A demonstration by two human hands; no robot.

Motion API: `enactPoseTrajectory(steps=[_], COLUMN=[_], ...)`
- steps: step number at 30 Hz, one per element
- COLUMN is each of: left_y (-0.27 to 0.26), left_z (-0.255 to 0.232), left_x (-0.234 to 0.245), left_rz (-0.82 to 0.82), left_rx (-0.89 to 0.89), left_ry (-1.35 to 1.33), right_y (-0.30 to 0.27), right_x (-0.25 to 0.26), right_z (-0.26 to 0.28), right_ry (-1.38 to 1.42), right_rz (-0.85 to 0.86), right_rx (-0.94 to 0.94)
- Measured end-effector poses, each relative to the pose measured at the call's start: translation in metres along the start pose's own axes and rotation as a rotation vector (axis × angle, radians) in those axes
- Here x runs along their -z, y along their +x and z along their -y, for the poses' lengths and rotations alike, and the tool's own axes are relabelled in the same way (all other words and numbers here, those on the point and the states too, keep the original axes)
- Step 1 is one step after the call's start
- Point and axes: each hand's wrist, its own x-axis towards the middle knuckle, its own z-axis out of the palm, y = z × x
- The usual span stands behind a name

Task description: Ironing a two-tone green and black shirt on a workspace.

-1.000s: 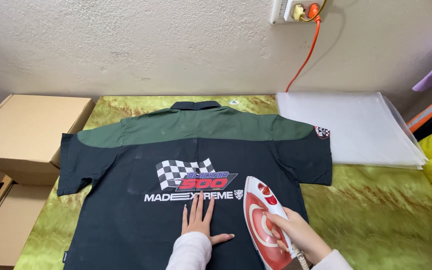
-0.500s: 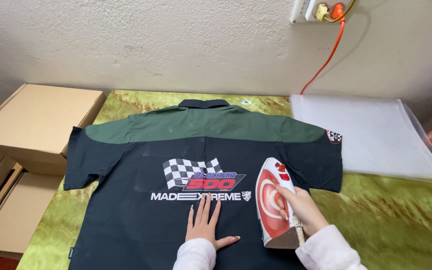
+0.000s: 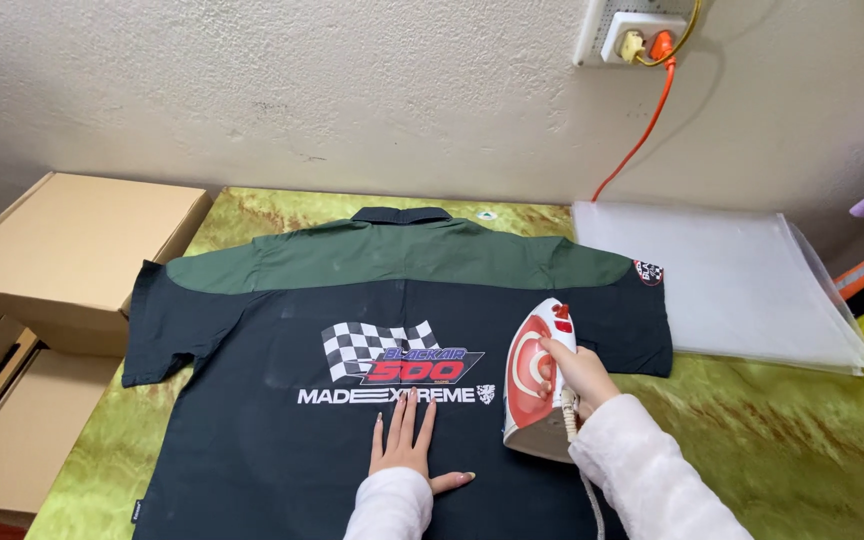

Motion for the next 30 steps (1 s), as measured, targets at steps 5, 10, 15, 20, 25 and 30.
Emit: enactPoseTrajectory(steps=[5, 10, 15, 20, 25, 30], left_y=[-0.011, 0.000, 0.001, 0.011, 0.037, 0.087], left_z=[-0.010, -0.007, -0.009, -0.003, 0.009, 0.014], left_x=[0.020, 0.000, 0.000, -0.018, -0.056, -0.120], left_rz=[0.083, -0.001, 0.034, 0.015, -0.168, -0.443], left_rx=[0.043, 0.059, 0.075, 0.040, 0.011, -0.028], left_ry=[0.020, 0.024, 0.023, 0.012, 0.006, 0.026], right_y=[-0.024, -0.080, -0.131, -0.146, -0.146, -0.123], right_x=[0.012, 0.034, 0.055, 0.062, 0.055, 0.050], right_z=[-0.010, -0.027, -0.054, -0.057, -0.052, -0.047], right_ry=[-0.066, -0.202, -0.229, -0.221, -0.192, -0.119], right_rz=[0.064, 0.236, 0.210, 0.188, 0.181, 0.137], right_rx=[0.016, -0.097, -0.189, -0.242, -0.185, -0.165])
